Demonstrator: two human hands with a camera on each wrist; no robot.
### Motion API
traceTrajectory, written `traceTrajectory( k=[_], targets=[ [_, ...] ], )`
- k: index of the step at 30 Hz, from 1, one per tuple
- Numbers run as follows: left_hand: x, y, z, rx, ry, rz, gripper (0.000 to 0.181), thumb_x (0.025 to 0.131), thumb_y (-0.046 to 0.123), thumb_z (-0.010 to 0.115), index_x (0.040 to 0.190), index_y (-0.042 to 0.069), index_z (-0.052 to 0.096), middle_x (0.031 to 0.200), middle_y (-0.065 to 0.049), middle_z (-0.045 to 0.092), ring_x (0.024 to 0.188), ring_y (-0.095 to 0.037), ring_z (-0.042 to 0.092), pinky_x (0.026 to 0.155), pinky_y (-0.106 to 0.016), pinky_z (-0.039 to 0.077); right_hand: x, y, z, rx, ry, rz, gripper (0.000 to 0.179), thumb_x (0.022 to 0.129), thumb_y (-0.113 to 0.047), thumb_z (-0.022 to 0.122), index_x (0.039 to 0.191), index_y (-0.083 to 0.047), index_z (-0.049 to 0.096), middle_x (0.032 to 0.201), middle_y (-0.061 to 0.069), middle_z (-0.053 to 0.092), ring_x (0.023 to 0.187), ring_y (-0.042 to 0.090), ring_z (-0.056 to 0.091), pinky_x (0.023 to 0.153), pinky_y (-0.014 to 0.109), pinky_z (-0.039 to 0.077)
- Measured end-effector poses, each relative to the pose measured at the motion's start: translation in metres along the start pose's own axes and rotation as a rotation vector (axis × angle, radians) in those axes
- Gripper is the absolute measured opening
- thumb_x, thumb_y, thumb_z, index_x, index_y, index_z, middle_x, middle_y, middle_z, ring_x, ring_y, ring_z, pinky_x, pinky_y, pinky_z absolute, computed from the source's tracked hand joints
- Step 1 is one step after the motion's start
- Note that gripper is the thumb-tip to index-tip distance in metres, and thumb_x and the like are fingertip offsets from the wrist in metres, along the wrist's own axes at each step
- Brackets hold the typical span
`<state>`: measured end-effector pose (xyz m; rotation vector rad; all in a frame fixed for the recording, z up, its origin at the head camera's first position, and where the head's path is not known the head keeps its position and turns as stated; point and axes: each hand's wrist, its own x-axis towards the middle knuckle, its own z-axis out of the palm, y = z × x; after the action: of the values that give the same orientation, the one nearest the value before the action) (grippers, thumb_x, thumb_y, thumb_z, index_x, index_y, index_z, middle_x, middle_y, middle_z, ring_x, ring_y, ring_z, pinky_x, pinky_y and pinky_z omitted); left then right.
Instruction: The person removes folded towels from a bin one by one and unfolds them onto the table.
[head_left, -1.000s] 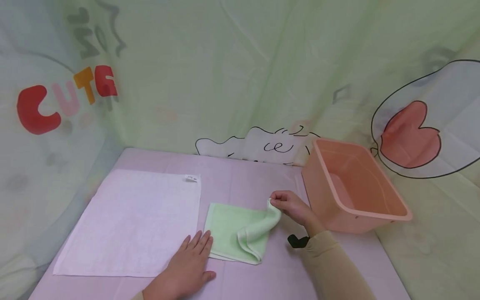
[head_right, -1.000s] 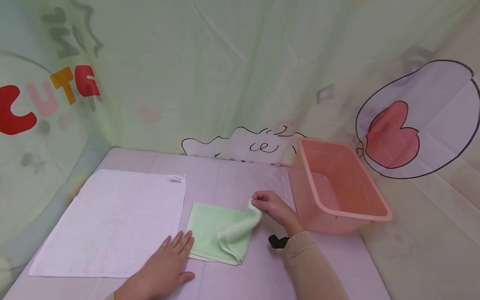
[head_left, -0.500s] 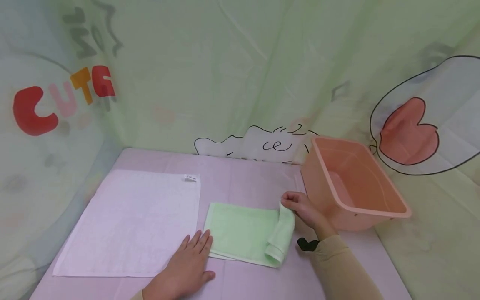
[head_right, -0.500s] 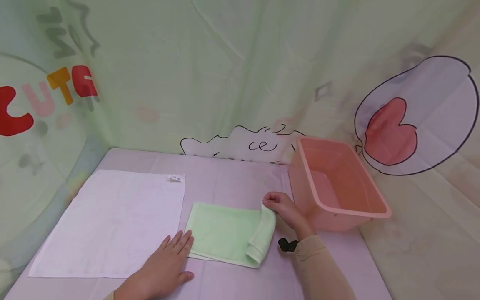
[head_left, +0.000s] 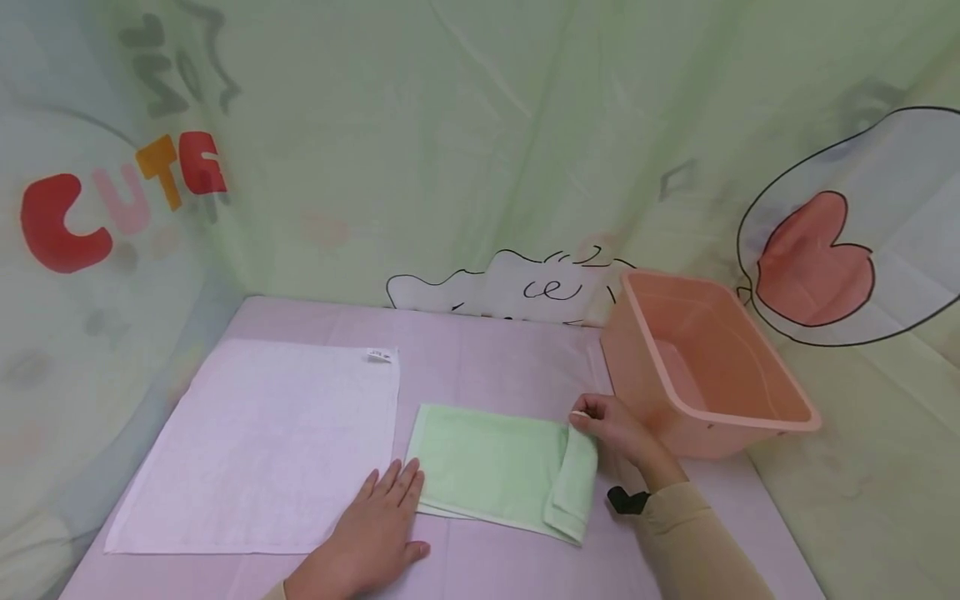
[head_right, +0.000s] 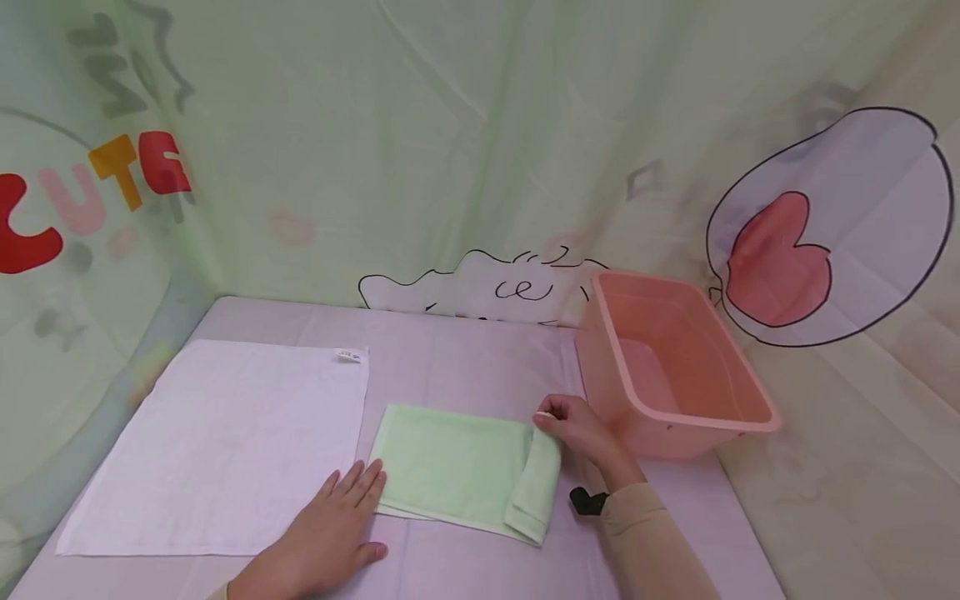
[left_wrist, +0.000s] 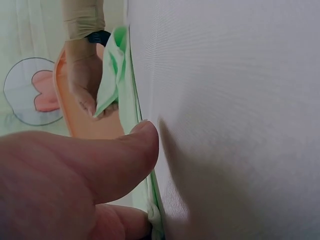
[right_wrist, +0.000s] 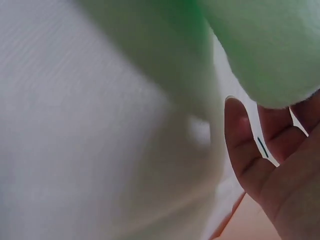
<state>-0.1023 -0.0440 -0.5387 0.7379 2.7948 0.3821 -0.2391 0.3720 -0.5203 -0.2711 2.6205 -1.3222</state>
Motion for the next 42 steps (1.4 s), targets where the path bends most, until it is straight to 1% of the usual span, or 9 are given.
traceTrajectory(
  k=[8,13,18,22,24,27,30,35,42],
  targets=[
    [0.001,0.0,0.001,0.013,-0.007,-0.015,0.095,0.097,0.057,0.071,0.165,0.0,0.038,0.178,-0.018,0.027,0.165,-0.042,0.026,0.132,-0.064,0.025,-0.003,-0.001,-0.002,-0.077,0.039,0.008,0.012,0.102,-0.012,0.072,0.098,-0.001,0.07,0.093,0.006,0.069,0.089,0.012,0.057,0.075,0.022,0.047],
    [0.0,0.001,0.0,0.013,-0.007,-0.02,0.095,0.097,0.058,0.071,0.165,0.0,0.037,0.178,-0.018,0.027,0.166,-0.042,0.025,0.132,-0.064,0.025,-0.004,0.0,0.0,-0.134,0.032,0.071,0.017,0.102,-0.021,0.075,0.097,-0.005,0.07,0.091,0.003,0.068,0.088,0.015,0.057,0.072,0.023,0.048],
    [0.0,0.001,0.001,0.013,-0.004,-0.019,0.095,0.097,0.058,0.071,0.165,0.0,0.037,0.178,-0.018,0.026,0.166,-0.042,0.026,0.132,-0.064,0.025,-0.005,0.002,0.002,-0.193,0.052,0.125,0.018,0.102,-0.027,0.075,0.101,-0.009,0.07,0.098,0.004,0.07,0.093,0.017,0.061,0.076,0.025,0.051],
    [0.001,0.002,0.001,0.016,-0.002,-0.026,0.095,0.097,0.058,0.07,0.165,0.0,0.038,0.178,-0.018,0.027,0.165,-0.042,0.026,0.132,-0.064,0.025,-0.007,-0.002,0.002,-0.213,0.088,0.107,0.02,0.103,-0.027,0.073,0.11,-0.009,0.069,0.107,0.008,0.072,0.097,0.023,0.064,0.08,0.031,0.057],
    [0.001,0.004,0.001,0.008,0.003,-0.04,0.096,0.097,0.059,0.071,0.164,-0.001,0.039,0.177,-0.02,0.028,0.165,-0.043,0.026,0.132,-0.064,0.025,-0.008,-0.006,0.002,-0.241,0.111,0.078,0.022,0.103,-0.027,0.073,0.115,-0.008,0.07,0.111,0.009,0.073,0.103,0.025,0.066,0.087,0.037,0.058],
    [0.002,0.01,0.001,0.005,0.021,-0.056,0.096,0.097,0.059,0.071,0.162,-0.004,0.041,0.175,-0.024,0.03,0.164,-0.044,0.027,0.131,-0.064,0.027,-0.007,-0.011,0.001,-0.277,0.127,0.053,0.027,0.103,-0.027,0.073,0.122,-0.008,0.07,0.118,0.009,0.073,0.113,0.029,0.066,0.098,0.049,0.058],
    [0.001,0.018,0.002,0.025,0.033,-0.054,0.097,0.097,0.06,0.071,0.162,-0.005,0.041,0.175,-0.027,0.03,0.163,-0.046,0.029,0.13,-0.064,0.03,-0.005,-0.015,0.003,-0.296,0.101,0.054,0.032,0.102,-0.028,0.074,0.127,-0.007,0.071,0.124,0.011,0.073,0.119,0.032,0.065,0.102,0.054,0.057],
    [0.0,0.035,0.01,0.023,0.013,-0.066,0.102,0.096,0.065,0.068,0.164,-0.003,0.037,0.176,-0.029,0.025,0.162,-0.049,0.029,0.128,-0.065,0.032,0.001,-0.013,0.009,-0.329,0.025,0.098,0.032,0.1,-0.026,0.078,0.126,-0.008,0.072,0.119,0.009,0.074,0.111,0.028,0.066,0.094,0.044,0.059],
    [0.0,0.055,0.032,0.05,0.025,-0.097,0.106,0.091,0.074,0.067,0.163,-0.001,0.041,0.171,-0.032,0.032,0.156,-0.056,0.035,0.122,-0.068,0.04,0.006,-0.006,0.015,-0.398,-0.036,0.123,0.017,0.096,-0.022,0.082,0.109,-0.012,0.076,0.101,0.002,0.072,0.095,0.02,0.063,0.085,0.036,0.055]
  ],
)
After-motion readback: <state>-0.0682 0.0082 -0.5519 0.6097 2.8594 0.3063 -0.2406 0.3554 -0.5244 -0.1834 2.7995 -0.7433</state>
